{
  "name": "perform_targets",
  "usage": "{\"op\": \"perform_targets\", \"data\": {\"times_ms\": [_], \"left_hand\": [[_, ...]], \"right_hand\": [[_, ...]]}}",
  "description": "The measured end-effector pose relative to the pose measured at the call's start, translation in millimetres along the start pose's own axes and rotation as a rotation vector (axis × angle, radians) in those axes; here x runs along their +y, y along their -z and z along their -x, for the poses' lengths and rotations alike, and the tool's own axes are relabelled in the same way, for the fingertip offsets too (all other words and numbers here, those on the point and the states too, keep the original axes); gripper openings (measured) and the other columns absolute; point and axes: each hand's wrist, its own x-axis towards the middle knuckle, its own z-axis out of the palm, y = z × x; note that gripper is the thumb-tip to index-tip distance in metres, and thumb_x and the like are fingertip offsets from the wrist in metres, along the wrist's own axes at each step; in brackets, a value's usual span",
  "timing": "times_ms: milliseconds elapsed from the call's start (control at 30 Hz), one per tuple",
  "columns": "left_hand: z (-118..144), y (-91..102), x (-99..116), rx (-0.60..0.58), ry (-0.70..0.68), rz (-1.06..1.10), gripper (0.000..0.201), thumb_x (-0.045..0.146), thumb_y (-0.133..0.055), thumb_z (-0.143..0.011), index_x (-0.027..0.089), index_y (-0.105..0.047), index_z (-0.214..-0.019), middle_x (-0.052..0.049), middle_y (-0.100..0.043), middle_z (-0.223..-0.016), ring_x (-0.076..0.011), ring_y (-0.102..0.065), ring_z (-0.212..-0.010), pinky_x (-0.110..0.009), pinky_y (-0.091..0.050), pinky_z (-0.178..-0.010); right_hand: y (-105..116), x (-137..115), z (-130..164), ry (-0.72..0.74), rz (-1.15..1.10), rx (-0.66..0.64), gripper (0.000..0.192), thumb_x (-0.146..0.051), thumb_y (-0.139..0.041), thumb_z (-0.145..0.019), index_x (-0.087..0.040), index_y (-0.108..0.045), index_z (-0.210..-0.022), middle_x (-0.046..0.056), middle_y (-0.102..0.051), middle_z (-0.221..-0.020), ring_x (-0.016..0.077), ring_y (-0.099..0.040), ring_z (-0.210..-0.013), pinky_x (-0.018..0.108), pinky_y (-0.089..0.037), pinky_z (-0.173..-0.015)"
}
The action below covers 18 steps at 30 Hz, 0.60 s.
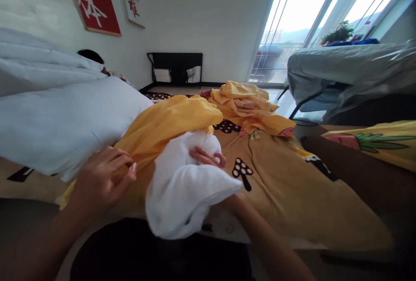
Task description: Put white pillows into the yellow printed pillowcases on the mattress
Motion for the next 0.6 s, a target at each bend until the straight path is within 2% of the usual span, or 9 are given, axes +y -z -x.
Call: {"op": "perform_targets", "data": {"times_ms": [67,167,233,300,367,467,533,600], "left_hand": [[-17.6,11.5,18.0,0.073,-0.037,0.036,0.008,0.015,-0.051,-0.09,0.019,-0.058,-0.09,-0.002,-0.062,-0.087,-0.016,-0.057,-0.082,-0.033,-0.046,-0.077],[-45.8,8.3,33.7,-0.014,-0.232,0.056,0.021,0.012,-0.049,-0.09,0.016,-0.058,-0.109,-0.005,-0.063,-0.104,-0.0172,-0.059,-0.096,-0.033,-0.047,-0.087],[-61.5,-4.6,33.6,-0.102,-0.363,0.011,0.021,0.014,-0.048,-0.091,0.015,-0.059,-0.109,-0.007,-0.063,-0.11,-0.0195,-0.058,-0.101,-0.035,-0.046,-0.089],[-71.4,-17.8,29.0,-0.127,-0.417,-0.114,0.018,0.016,-0.049,-0.091,0.016,-0.062,-0.104,-0.008,-0.065,-0.107,-0.0222,-0.059,-0.099,-0.04,-0.044,-0.088],[-74.3,-24.4,24.9,-0.113,-0.394,-0.281,0.017,0.019,-0.051,-0.09,0.017,-0.063,-0.101,-0.008,-0.065,-0.102,-0.0252,-0.058,-0.094,-0.044,-0.042,-0.086],[-68.3,-18.6,23.1,-0.096,-0.262,-0.49,0.022,0.021,-0.052,-0.088,0.016,-0.061,-0.107,-0.011,-0.064,-0.103,-0.0293,-0.057,-0.095,-0.048,-0.04,-0.082],[-62.4,-10.4,22.2,-0.133,-0.168,-0.584,0.025,0.022,-0.054,-0.084,0.016,-0.06,-0.108,-0.013,-0.062,-0.101,-0.0318,-0.056,-0.095,-0.048,-0.04,-0.077],[-59.0,-5.1,18.9,-0.222,-0.093,-0.657,0.026,0.02,-0.053,-0.081,0.017,-0.06,-0.106,-0.013,-0.061,-0.099,-0.0328,-0.056,-0.092,-0.047,-0.039,-0.072]], "right_hand": [[-6.1,-21.1,-9.8,0.097,-0.091,0.043,0.031,-0.023,-0.038,-0.097,-0.023,-0.06,-0.119,0.003,-0.068,-0.122,0.0157,-0.059,-0.118,0.035,-0.036,-0.106],[-9.3,-50.1,-22.5,0.25,-0.134,0.2,0.023,-0.016,-0.04,-0.094,-0.02,-0.062,-0.1,0.0,-0.072,-0.099,0.0119,-0.06,-0.112,0.034,-0.019,-0.115],[-10.3,-65.6,-30.2,0.327,-0.102,0.24,0.02,-0.015,-0.042,-0.092,-0.02,-0.061,-0.092,-0.001,-0.068,-0.084,0.0119,-0.061,-0.099,0.034,-0.02,-0.113],[-11.1,-76.9,-37.1,0.384,-0.073,0.197,0.018,-0.014,-0.045,-0.09,-0.02,-0.061,-0.088,-0.003,-0.062,-0.072,0.0125,-0.059,-0.081,0.032,-0.032,-0.105],[-11.9,-83.2,-42.5,0.406,-0.057,0.161,0.015,-0.014,-0.047,-0.088,-0.019,-0.061,-0.085,-0.003,-0.056,-0.065,0.0127,-0.053,-0.068,0.03,-0.041,-0.092],[-15.2,-84.6,-46.0,0.403,-0.046,0.178,0.013,-0.013,-0.048,-0.088,-0.017,-0.06,-0.084,-0.003,-0.051,-0.063,0.0124,-0.047,-0.061,0.029,-0.044,-0.077],[-20.1,-81.7,-45.8,0.408,-0.053,0.215,0.015,-0.013,-0.046,-0.087,-0.017,-0.06,-0.082,-0.003,-0.05,-0.061,0.0123,-0.046,-0.059,0.028,-0.042,-0.068],[-26.0,-75.5,-46.3,0.404,-0.024,0.24,0.018,-0.014,-0.044,-0.087,-0.019,-0.06,-0.08,-0.003,-0.048,-0.058,0.012,-0.046,-0.055,0.028,-0.04,-0.061]]}}
